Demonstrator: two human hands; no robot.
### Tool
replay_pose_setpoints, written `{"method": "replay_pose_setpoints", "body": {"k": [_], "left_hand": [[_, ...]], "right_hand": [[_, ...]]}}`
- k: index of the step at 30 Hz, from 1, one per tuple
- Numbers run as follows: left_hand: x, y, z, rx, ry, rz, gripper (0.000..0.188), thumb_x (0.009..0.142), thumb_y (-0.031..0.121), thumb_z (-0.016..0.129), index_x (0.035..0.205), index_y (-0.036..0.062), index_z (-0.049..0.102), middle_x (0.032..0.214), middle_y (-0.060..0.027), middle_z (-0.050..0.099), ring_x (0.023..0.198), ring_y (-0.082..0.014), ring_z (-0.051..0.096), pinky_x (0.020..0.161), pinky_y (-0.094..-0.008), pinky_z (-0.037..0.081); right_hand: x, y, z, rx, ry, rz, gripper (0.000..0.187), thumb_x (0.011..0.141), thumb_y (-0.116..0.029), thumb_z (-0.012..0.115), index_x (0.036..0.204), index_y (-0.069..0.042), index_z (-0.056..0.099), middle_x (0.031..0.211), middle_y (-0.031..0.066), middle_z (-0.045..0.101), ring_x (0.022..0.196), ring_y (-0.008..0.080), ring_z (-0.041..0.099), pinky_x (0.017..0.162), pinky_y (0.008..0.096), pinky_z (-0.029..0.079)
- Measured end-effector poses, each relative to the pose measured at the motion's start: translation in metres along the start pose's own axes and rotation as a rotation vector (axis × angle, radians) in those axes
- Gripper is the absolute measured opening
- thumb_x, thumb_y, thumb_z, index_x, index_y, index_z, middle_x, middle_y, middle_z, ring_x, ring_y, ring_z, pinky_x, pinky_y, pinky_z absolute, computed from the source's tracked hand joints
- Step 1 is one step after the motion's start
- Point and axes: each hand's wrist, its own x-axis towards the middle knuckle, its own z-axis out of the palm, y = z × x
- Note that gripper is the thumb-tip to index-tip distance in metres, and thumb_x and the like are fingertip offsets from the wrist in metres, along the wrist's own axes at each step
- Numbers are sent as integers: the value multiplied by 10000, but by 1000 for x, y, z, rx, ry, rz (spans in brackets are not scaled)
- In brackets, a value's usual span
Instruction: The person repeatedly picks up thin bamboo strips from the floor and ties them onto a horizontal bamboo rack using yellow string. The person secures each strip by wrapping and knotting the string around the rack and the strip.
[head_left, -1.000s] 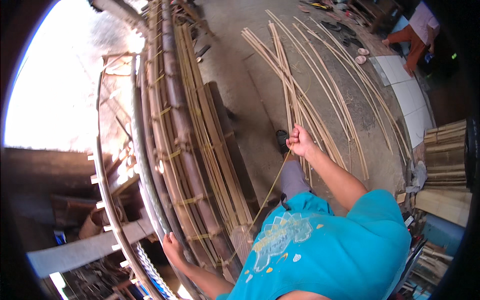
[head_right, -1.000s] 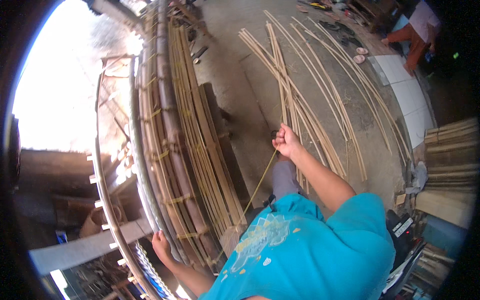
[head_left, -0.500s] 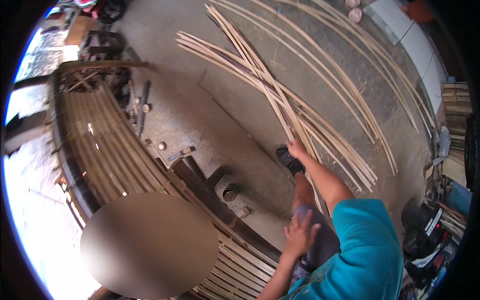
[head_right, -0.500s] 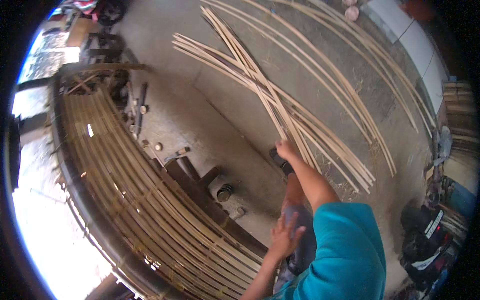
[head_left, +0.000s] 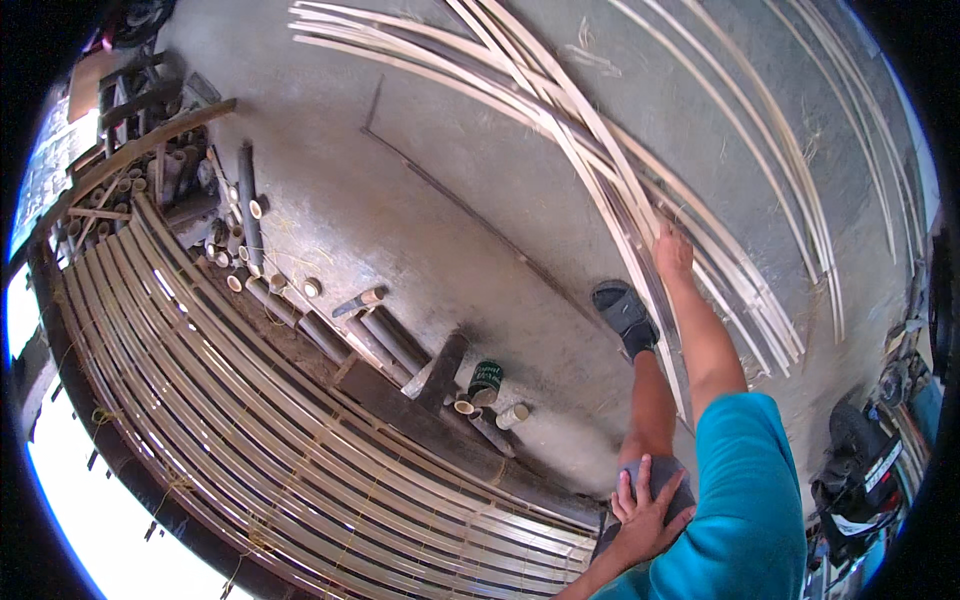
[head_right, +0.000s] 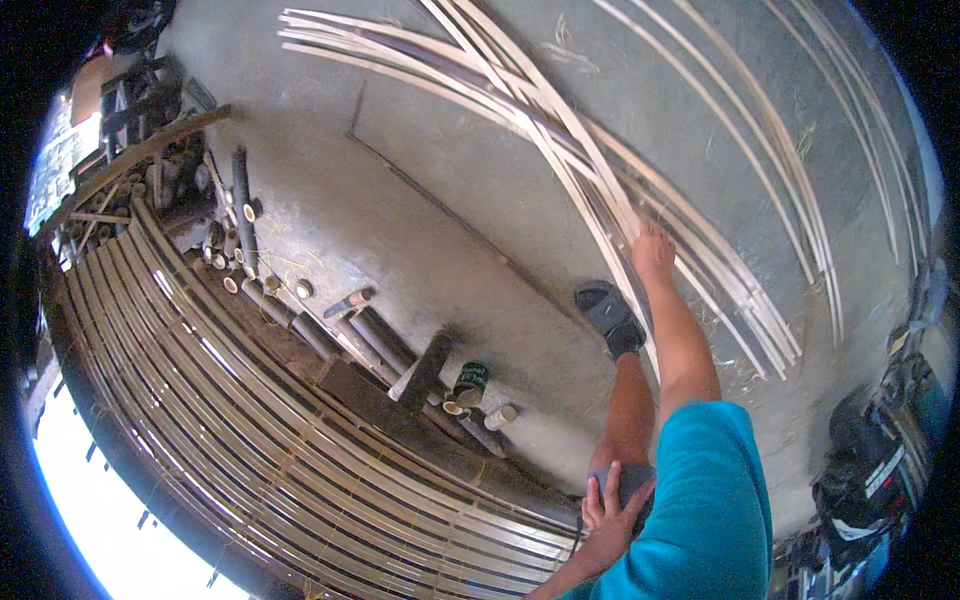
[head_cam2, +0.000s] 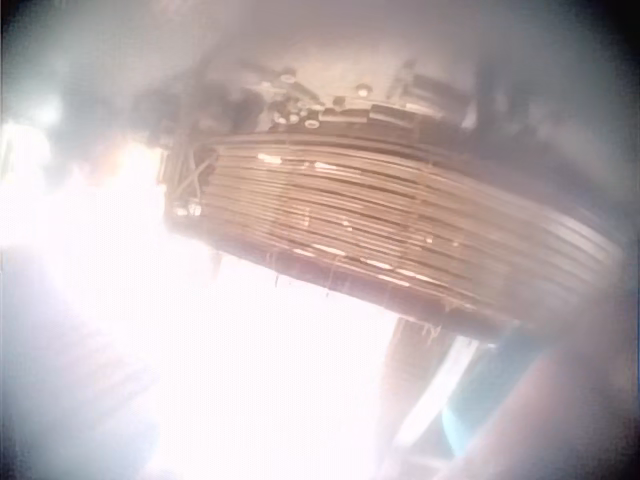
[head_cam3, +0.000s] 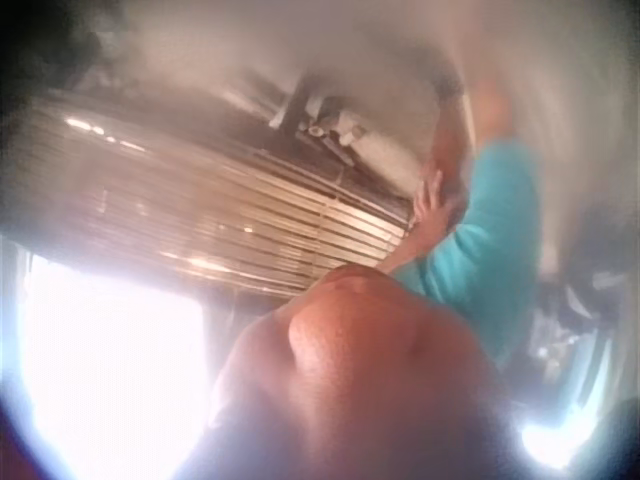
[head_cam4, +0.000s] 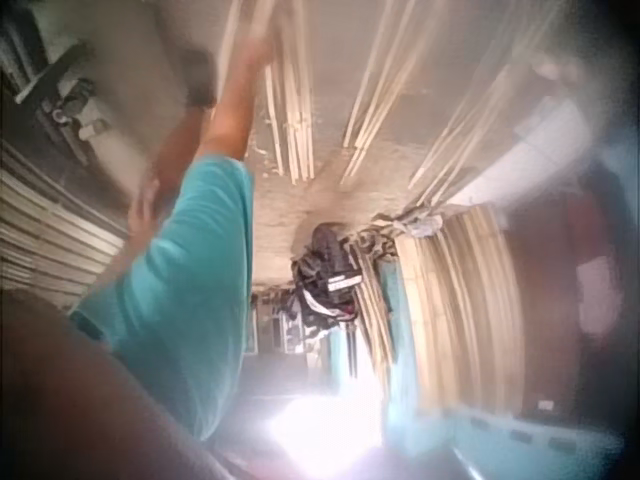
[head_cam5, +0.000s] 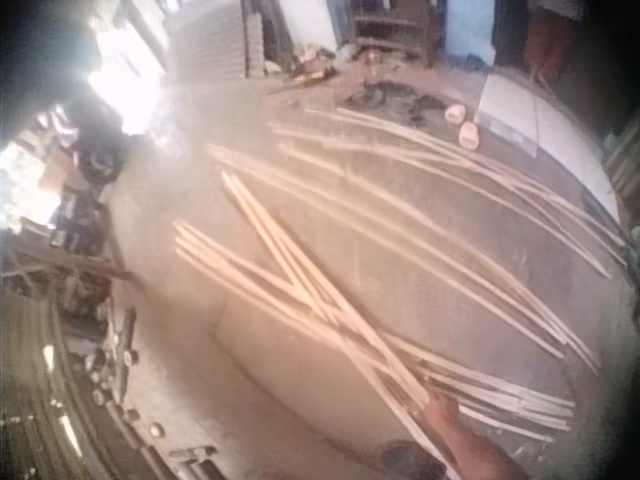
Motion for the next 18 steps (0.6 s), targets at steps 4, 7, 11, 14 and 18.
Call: {"method": "replay_pose_setpoints", "body": {"k": [4, 7, 11, 14, 18], "left_hand": [[-7, 1, -5, -44, -43, -23, 687, 874, 676, 530, 1469, 369, 377, 1634, -102, -45, 1417, -575, -48, 1079, -731, 93], [-22, -14, 27, -146, 56, 6, 649, 908, 669, 483, 1457, 330, 415, 1638, -87, 70, 1477, -451, 4, 1125, -661, 131], [-56, -51, 58, -385, 263, 213, 624, 964, 593, 440, 1386, 140, 513, 1472, -194, 432, 1372, -379, 389, 1111, -465, 334], [-112, -54, 12, -485, 309, 123, 609, 981, 534, 454, 1321, 40, 551, 1301, -234, 577, 1245, -363, 533, 1057, -412, 404], [-206, -61, -66, -516, 820, 167, 546, 1001, 439, 463, 1304, -6, 554, 1290, -243, 582, 1250, -367, 529, 1053, -416, 408]], "right_hand": [[-60, -53, -109, 622, 46, 115, 305, 886, -183, 557, 1132, -28, 464, 935, 281, 637, 839, 423, 651, 740, 506, 503], [-117, -125, -243, 701, 209, -134, 320, 929, -245, 606, 1146, -35, 501, 831, 216, 656, 760, 339, 683, 683, 429, 520], [-182, -189, -394, 904, 256, -333, 393, 994, -261, 543, 1303, -21, 518, 1083, 221, 675, 966, 315, 689, 841, 387, 541], [-199, -227, -450, 875, 389, -465, 324, 986, -160, 539, 1279, -24, 514, 918, 126, 695, 811, 226, 688, 692, 336, 541], [-233, -331, -524, 1174, 250, -628, 327, 1009, -172, 507, 1306, -60, 428, 735, 44, 584, 629, 120, 556, 540, 274, 453]]}}
